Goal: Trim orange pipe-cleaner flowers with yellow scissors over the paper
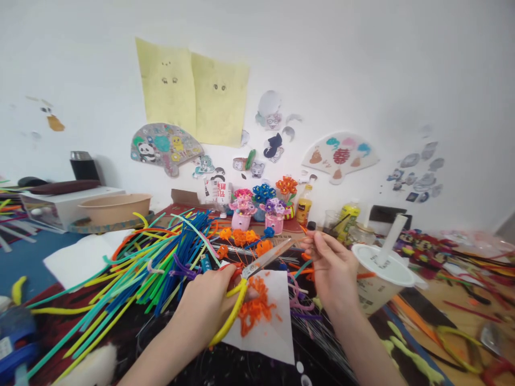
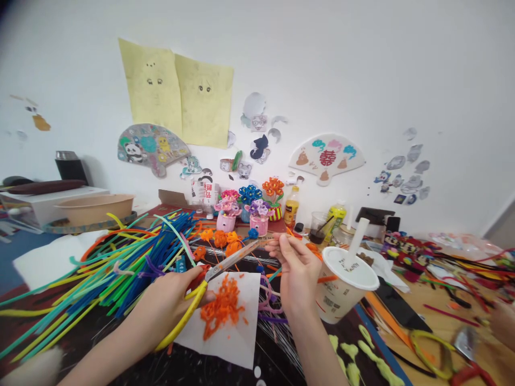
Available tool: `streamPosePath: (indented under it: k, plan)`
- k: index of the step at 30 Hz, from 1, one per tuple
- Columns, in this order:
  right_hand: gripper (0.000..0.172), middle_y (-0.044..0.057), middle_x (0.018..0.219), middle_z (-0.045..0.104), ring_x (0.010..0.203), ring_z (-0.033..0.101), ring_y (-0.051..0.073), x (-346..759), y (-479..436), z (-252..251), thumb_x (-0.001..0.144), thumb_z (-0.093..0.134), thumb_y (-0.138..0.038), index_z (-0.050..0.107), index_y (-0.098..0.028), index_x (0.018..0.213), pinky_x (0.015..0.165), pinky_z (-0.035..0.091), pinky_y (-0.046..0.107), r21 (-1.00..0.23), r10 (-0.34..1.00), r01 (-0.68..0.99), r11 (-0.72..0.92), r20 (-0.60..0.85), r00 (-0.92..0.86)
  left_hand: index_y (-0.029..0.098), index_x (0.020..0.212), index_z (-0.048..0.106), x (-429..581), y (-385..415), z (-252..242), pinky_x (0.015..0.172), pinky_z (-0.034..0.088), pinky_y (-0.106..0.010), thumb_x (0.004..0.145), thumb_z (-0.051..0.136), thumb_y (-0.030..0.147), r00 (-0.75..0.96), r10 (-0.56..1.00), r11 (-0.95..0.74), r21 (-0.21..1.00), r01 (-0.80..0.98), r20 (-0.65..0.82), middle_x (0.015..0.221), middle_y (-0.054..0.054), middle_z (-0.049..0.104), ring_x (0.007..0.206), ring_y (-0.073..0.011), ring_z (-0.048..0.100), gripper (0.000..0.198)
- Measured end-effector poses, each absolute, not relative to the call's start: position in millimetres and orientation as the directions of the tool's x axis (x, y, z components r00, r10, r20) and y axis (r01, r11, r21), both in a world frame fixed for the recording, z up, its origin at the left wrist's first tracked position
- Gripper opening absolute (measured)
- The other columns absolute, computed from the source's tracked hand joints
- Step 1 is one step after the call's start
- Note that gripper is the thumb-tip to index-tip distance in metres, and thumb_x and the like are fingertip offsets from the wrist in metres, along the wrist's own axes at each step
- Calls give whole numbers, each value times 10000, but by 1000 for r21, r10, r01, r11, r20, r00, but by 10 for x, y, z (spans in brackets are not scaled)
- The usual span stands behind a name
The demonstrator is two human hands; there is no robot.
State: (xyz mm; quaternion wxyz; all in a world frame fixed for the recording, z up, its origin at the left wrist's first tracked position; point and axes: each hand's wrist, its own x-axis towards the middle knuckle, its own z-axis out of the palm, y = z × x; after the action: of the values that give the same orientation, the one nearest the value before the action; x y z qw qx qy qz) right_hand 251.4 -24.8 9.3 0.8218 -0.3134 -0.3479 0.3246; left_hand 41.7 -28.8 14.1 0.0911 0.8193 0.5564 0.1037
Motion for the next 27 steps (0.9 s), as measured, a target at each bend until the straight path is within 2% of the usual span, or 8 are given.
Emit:
streamPosePath:
  k: [11,15,19,27]
  plan:
    - [180,45,675,706,588,640,137,2518,-245,92,623,799,-261,719,-139,728,576,523,253,-747,769,-341,571,341,541,225,750,549,411,-278,154,508,261,-254,840,411,538,371,927,-367,308,878,47,681,-38,638,652,-233,621,353]
    - [181,43,680,710,590,644,137,2521,-243,93,608,808,-248,724,-141,726,558,518,244,-741,764,-349,573,330,554,227,728,484,411,-281,133,514,280,-244,831,449,454,351,933,-357,352,865,83,709,-17,638,649,-207,614,252]
    - [169,35,674,712,598,643,124,2520,-243,93,609,810,-237,728,-145,726,549,503,217,-735,779,-372,566,330,533,229,786,420,426,-282,110,532,322,-234,831,448,376,339,934,-353,425,834,111,793,-18,636,646,-177,606,156]
    - [176,38,684,702,572,628,127,2516,-252,95,633,794,-260,723,-138,736,566,512,247,-753,774,-333,567,350,528,224,771,451,438,-287,103,546,325,-250,821,474,448,343,934,-355,389,850,102,763,-25,625,662,-208,610,231]
